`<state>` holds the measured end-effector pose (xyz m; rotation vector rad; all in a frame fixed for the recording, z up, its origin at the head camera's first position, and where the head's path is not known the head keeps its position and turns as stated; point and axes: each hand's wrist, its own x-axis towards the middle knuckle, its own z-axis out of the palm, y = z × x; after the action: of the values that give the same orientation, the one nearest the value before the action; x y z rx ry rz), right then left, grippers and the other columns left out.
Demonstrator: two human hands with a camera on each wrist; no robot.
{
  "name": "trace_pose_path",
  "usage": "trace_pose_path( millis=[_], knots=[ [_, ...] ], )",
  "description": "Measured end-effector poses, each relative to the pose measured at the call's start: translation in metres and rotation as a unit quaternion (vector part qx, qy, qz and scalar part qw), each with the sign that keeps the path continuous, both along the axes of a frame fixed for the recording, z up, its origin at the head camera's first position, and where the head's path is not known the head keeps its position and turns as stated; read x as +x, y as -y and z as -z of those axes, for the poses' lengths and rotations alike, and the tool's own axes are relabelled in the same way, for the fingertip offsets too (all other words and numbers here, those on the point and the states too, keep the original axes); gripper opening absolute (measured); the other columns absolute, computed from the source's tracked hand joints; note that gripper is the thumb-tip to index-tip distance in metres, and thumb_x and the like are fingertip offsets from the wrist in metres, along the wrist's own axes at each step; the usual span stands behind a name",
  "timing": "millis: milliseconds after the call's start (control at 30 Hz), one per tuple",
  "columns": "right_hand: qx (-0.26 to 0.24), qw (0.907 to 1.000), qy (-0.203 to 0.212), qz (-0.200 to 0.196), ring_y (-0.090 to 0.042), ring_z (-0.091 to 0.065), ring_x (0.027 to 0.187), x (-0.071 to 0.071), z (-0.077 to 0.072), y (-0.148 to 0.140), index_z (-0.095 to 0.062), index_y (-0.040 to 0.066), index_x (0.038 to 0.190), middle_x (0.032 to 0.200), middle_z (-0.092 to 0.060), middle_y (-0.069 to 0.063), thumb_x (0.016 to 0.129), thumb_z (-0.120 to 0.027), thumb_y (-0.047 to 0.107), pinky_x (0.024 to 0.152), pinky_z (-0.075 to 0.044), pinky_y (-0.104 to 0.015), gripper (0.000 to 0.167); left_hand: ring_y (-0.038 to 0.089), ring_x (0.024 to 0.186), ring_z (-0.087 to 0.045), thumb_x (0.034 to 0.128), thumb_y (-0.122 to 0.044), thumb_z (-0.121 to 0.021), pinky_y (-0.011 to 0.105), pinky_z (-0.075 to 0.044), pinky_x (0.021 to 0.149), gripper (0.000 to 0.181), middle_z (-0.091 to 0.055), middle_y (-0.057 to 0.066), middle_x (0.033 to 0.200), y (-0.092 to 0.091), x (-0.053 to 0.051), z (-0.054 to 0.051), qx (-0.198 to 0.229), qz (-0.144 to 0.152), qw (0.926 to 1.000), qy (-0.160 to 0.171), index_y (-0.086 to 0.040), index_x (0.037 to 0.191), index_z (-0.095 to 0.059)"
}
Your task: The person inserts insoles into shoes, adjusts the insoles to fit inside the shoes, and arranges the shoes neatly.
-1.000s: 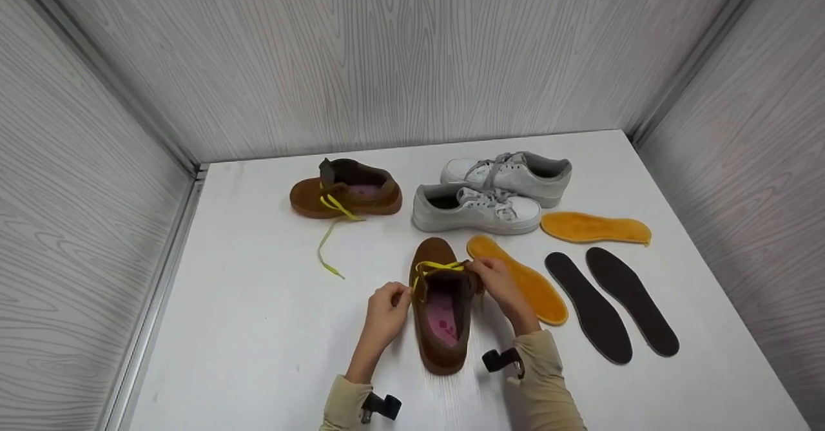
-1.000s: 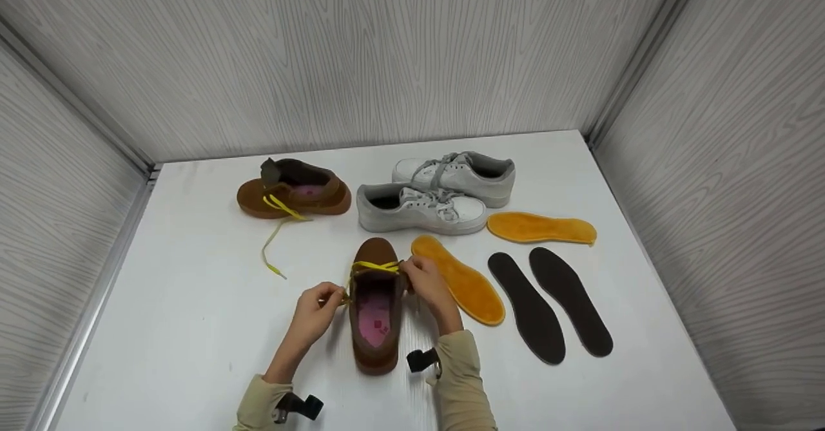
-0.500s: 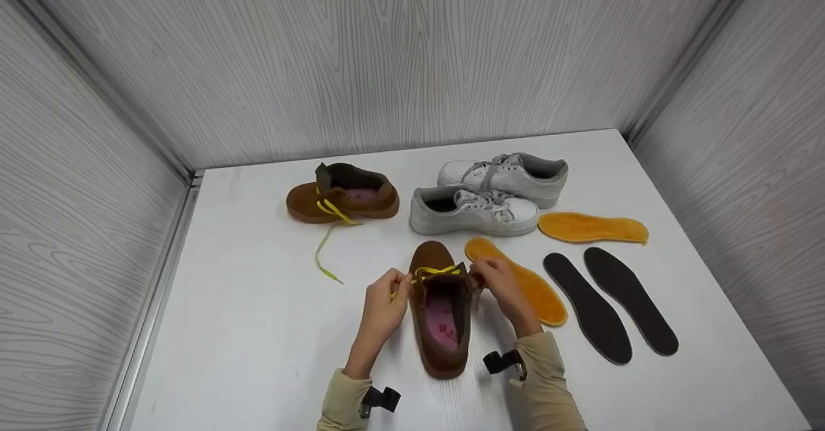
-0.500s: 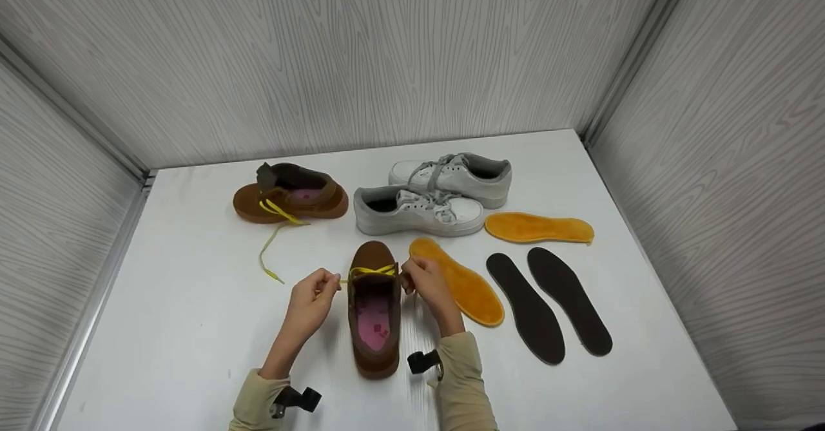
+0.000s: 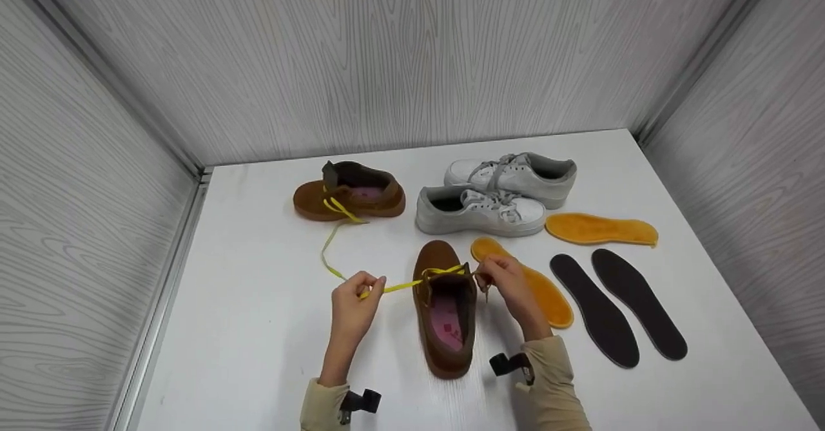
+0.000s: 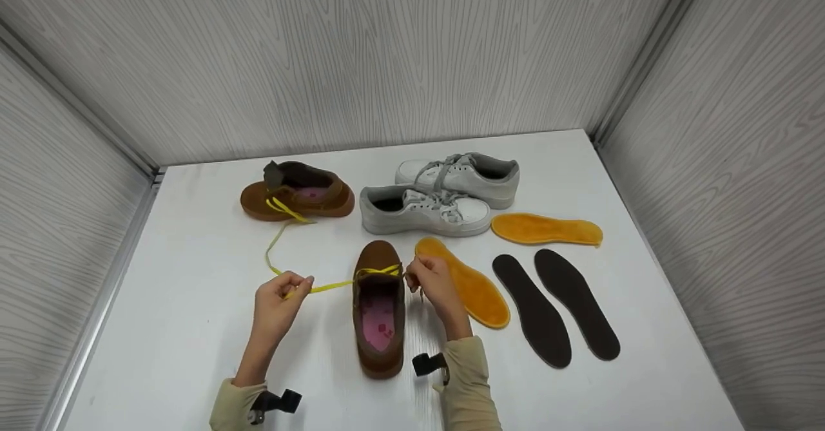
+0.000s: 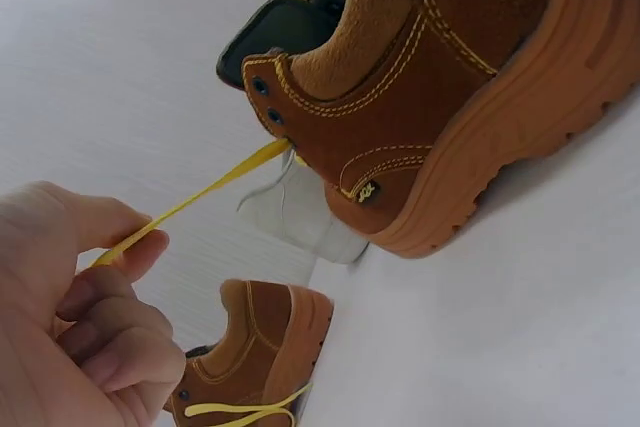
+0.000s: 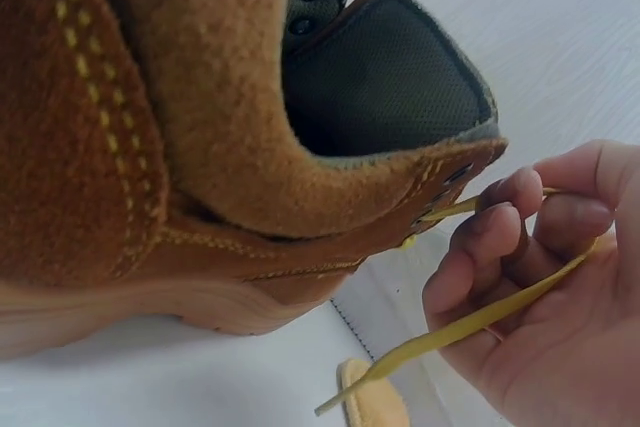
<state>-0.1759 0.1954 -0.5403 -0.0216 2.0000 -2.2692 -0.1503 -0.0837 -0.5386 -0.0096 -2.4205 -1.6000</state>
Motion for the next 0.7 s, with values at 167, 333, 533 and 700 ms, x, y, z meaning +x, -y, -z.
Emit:
trace_pose_path(
  millis=[167, 333, 533, 700],
  knots=[
    [0.004, 0.9999, -0.014, -0.008, -0.016, -0.046, 0.054, -0.001, -0.001, -0.003, -0.043, -0.012, 0.07, 0.06, -0.048, -0.007, 0.096, -0.047, -0.004, 0.054, -0.037, -0.025, 0.027, 0.002, 0.049, -0.026, 0.0869, 0.0, -0.072, 0.02, -0.023, 0.047, 0.002, -0.032, -0.009, 0.054, 0.002, 0.0, 0.001, 0.028, 0.012, 0.9989, -0.035, -0.002, 0.085, -0.071],
    [-0.017, 0.9996, -0.007, 0.02, -0.015, -0.042, 0.051, -0.001, -0.005, -0.014, -0.051, -0.005, 0.069, 0.056, -0.046, -0.007, 0.095, -0.048, -0.002, 0.053, -0.034, -0.025, 0.026, -0.001, 0.048, -0.021, 0.0862, 0.005, -0.07, 0.019, -0.022, 0.046, 0.012, -0.026, -0.011, 0.054, 0.004, 0.001, 0.003, 0.034, 0.004, 0.9966, -0.075, 0.0, 0.096, -0.071],
    [-0.025, 0.9981, -0.001, 0.057, -0.019, -0.041, 0.052, 0.005, -0.002, -0.034, -0.046, -0.016, 0.071, 0.055, -0.045, -0.009, 0.094, -0.047, -0.005, 0.052, -0.035, -0.027, 0.026, 0.001, 0.05, -0.022, 0.0858, 0.006, -0.07, 0.019, -0.024, 0.047, 0.014, -0.026, -0.011, 0.056, 0.009, 0.002, 0.005, 0.02, -0.02, 0.9945, -0.101, -0.003, 0.096, -0.071],
    [0.007, 0.9932, 0.043, 0.108, -0.017, -0.045, 0.056, 0.008, 0.007, -0.054, -0.049, -0.002, 0.064, 0.058, -0.047, -0.007, 0.096, -0.052, 0.0, 0.056, -0.041, -0.028, 0.031, 0.003, 0.051, -0.025, 0.0861, 0.007, -0.069, 0.019, -0.024, 0.048, 0.013, -0.027, -0.01, 0.057, 0.016, 0.001, 0.014, 0.027, -0.031, 0.9949, -0.092, -0.001, 0.095, -0.071]
  ],
)
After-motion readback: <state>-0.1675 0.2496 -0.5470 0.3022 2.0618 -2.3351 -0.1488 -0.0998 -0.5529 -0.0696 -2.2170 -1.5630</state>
